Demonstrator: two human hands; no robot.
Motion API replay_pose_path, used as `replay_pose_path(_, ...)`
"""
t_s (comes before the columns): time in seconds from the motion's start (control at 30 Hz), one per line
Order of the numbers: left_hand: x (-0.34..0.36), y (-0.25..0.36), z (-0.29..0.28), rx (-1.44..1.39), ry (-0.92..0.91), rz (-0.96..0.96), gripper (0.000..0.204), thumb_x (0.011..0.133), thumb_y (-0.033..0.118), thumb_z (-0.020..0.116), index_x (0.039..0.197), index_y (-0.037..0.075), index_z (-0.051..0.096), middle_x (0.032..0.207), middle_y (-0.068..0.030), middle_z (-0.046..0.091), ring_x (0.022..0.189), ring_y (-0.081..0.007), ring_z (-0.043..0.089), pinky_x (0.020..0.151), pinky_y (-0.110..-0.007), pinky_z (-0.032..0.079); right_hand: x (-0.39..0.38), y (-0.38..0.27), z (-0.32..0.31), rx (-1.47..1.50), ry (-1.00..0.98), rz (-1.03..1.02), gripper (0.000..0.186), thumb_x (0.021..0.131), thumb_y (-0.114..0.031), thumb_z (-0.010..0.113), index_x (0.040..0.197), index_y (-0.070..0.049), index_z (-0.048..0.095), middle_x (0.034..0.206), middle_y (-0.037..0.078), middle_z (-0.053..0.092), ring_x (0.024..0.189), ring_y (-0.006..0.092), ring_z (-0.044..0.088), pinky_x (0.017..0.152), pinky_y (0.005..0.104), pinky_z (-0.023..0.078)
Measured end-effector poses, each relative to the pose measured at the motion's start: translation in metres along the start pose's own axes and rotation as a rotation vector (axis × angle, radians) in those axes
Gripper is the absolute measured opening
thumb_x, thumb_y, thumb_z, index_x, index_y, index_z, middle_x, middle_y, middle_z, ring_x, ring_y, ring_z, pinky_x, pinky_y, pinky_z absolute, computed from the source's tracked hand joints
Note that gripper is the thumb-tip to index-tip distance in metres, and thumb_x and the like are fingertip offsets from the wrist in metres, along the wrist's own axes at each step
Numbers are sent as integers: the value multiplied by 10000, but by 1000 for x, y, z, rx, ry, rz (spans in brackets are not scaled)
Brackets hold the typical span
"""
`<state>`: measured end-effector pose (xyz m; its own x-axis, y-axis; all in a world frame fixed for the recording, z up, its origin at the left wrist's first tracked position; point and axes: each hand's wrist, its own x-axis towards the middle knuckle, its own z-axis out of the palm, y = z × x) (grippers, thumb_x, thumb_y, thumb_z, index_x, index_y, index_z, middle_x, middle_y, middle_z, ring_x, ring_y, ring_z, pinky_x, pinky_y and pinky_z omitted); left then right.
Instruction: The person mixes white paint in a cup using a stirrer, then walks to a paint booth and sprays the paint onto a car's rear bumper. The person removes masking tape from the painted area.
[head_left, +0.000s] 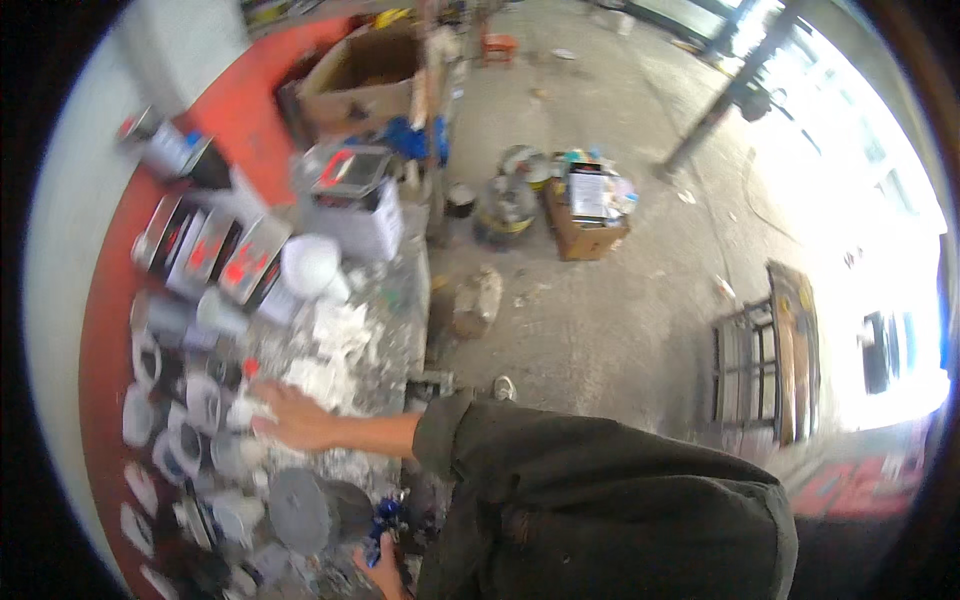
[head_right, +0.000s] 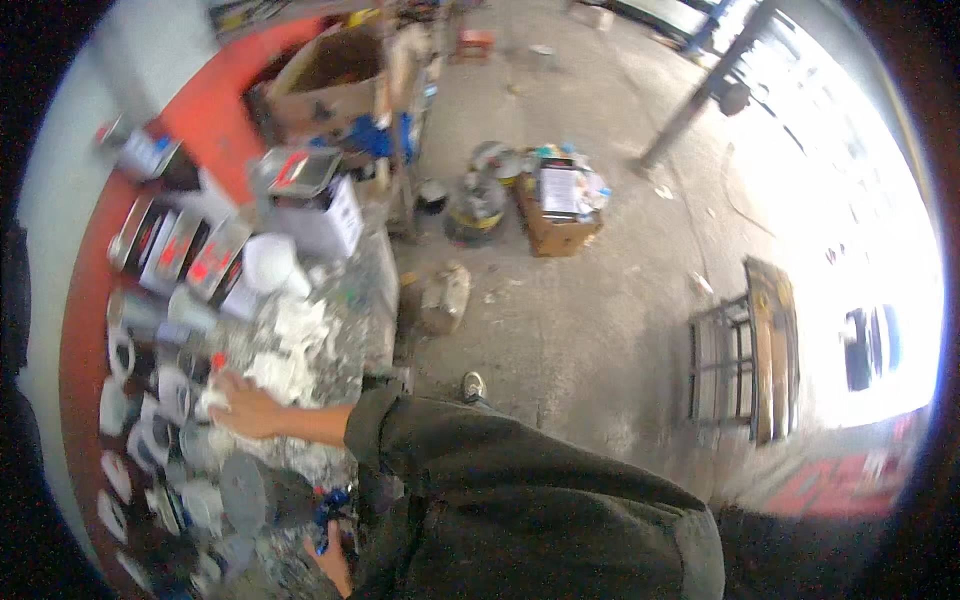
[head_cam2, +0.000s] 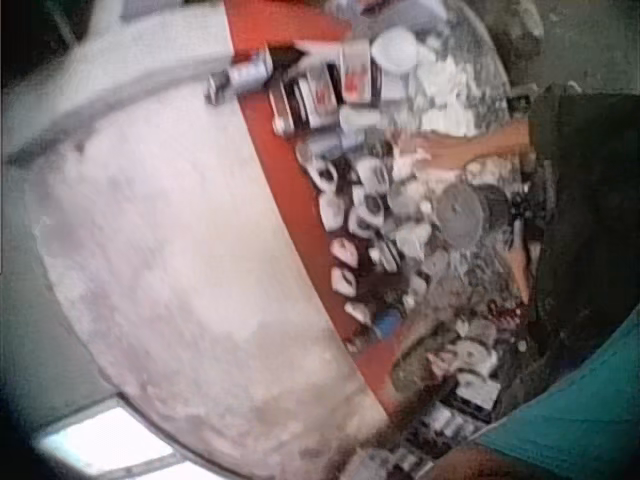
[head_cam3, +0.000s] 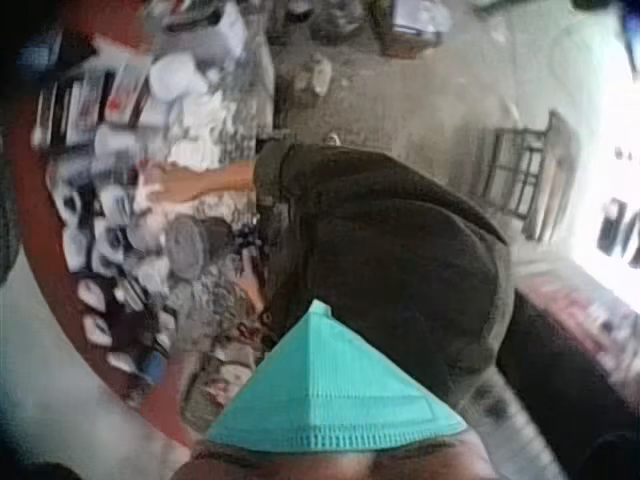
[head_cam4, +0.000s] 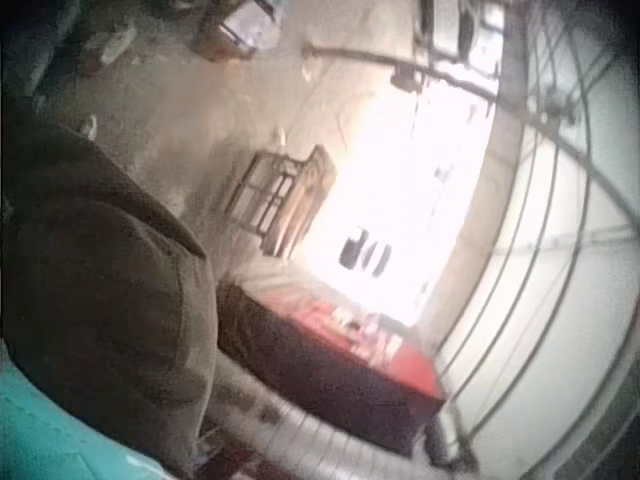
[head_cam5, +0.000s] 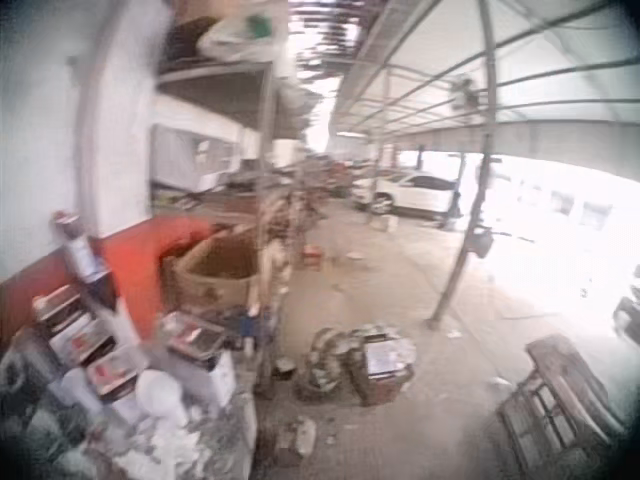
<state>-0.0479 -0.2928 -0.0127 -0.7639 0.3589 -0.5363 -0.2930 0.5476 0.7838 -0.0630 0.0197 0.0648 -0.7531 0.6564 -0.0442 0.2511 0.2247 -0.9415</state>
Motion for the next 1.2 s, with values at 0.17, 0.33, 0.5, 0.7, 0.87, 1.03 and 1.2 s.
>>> replay_pose_path(0.17, -31, 95, 49, 460, -401, 58, 775, 806, 512, 803, 1339, 5, 560, 1126, -176, 645, 980, -282, 595, 866, -463, 460, -61, -24, -130, 381, -480, -334, 622, 1036, -524, 458, 1344, 8, 548, 1319, 177, 609, 1233, 270, 554, 1065, 392, 418)
replay_pose_path(0.33, 53, 63, 154, 859, -741, 889, 745, 830, 475, 809, 1343, -6, 565, 1085, -140, 629, 930, -264, 560, 838, -389, 471, -189, -12, -275, -109, -245, -526, 1003, 569, -620, 881, 1304, -3, 587, 1258, 205, 615, 1188, 372, 567, 1018, 443, 461)
replay_pose_path(0.5, -50, 87, 331, 670, -937, 395, 633, 844, 336, 821, 1321, 8, 566, 1040, -120, 606, 899, -242, 551, 788, -358, 476, -312, 26, -402, -446, -2, -501, 952, 600, -598, 847, 1323, -53, 553, 1334, 175, 534, 1243, 370, 488, 990, 479, 468)
replay_pose_path(0.7, -94, 50, 564, 787, -1321, 330, 720, 831, 312, 826, 1380, 2, 480, 1161, -152, 582, 1007, -271, 557, 839, -397, 482, -460, 58, -541, -558, 389, -245, 951, 645, -446, 833, 1425, -68, 442, 1346, 175, 510, 1218, 371, 493, 923, 476, 500)
replay_pose_path(0.87, -114, 17, 716, 855, -1521, 243, 798, 820, 292, 830, 1429, -3, 407, 1263, -178, 562, 1097, -295, 562, 882, -429, 488, -543, 96, -635, -537, 602, -81, 1075, 600, -448, 856, 1489, -70, 385, 1351, 193, 511, 1214, 380, 501, 977, 471, 476)
replay_pose_path(1.03, -302, 79, 834, 709, -1657, 599, 553, 874, 244, 783, 1302, -8, 538, 1046, -113, 593, 925, -221, 559, 783, -375, 491, -606, 169, -744, -458, 852, 86, 1014, 736, -464, 834, 1522, -73, 326, 1424, 184, 457, 1309, 384, 434, 1049, 478, 421)
replay_pose_path(1.2, -389, 106, 984, 496, -1597, 815, 356, 887, 180, 779, 1161, -20, 671, 846, -58, 650, 756, -151, 576, 701, -329, 497, -667, 242, -857, -259, 1150, 104, 1002, 791, -404, 836, 1543, -53, 274, 1475, 197, 436, 1354, 356, 444, 1094, 462, 421)
